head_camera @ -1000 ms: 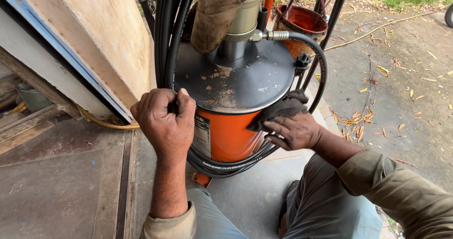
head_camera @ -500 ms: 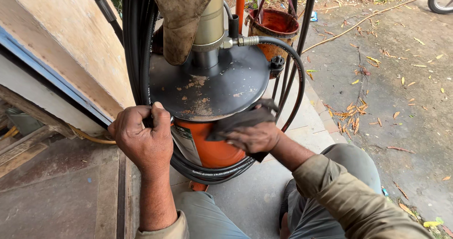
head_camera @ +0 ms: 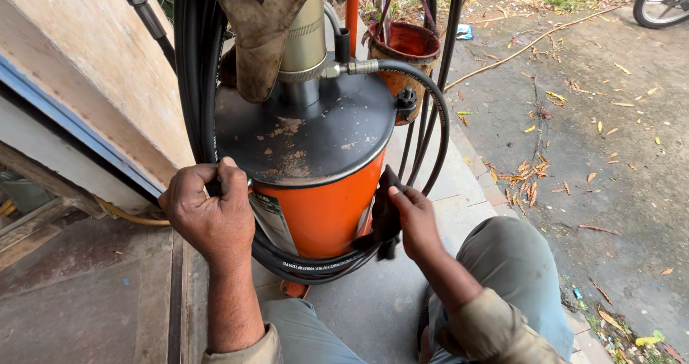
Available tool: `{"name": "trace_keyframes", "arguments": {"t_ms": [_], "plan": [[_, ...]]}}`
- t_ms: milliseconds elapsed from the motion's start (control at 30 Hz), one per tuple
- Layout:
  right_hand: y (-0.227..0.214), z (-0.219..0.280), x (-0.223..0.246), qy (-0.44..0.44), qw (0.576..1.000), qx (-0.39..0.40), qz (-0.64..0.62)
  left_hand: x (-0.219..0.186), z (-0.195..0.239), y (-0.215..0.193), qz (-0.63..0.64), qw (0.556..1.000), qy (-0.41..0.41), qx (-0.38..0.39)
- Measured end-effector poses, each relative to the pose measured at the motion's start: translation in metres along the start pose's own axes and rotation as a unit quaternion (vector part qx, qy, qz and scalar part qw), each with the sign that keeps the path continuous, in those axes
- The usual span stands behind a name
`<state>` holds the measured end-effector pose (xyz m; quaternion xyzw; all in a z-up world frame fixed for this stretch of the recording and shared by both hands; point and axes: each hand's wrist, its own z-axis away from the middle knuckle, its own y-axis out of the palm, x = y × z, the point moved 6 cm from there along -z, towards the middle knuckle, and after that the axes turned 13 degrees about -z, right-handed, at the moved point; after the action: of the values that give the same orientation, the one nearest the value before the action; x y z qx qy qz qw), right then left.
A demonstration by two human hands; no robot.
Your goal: The person squats beside an orange garden sprayer and wipes its body, pressure gauge, and top valve assembly with a dark cloth. They handle the attached hose and a small bucket of red liquid, then stand and continue wiping the upper parts of the sprayer.
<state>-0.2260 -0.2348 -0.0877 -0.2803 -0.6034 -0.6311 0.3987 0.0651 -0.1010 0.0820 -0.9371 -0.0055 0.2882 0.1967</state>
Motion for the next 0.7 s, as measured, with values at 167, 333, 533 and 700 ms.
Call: {"name": "trace_keyframes", "arguments": {"t_ms": [167, 333, 533, 700], "plan": [[0.077, 0.07, 0.114, -0.333, 0.873, 0.229, 0.272, 0.0, 0.005, 0.0, -0.02, 1.0, 0.013, -0.002], [0.161, 0.048, 0.129, -0.359, 0.625, 0.273, 0.637, 0.001, 0.0, -0.002, -0.005, 1.0, 0.02, -0.008], [0.201, -0.037, 0.143, -0.257, 0.64, 0.258, 0.677, 0.0, 0.003, -0.001, -0.021, 0.999, 0.02, -0.02], [0.201, -0.063, 0.141, -0.105, 0.67, 0.224, 0.7, 0.0, -0.001, 0.002, 0.03, 0.999, -0.01, -0.01]]}}
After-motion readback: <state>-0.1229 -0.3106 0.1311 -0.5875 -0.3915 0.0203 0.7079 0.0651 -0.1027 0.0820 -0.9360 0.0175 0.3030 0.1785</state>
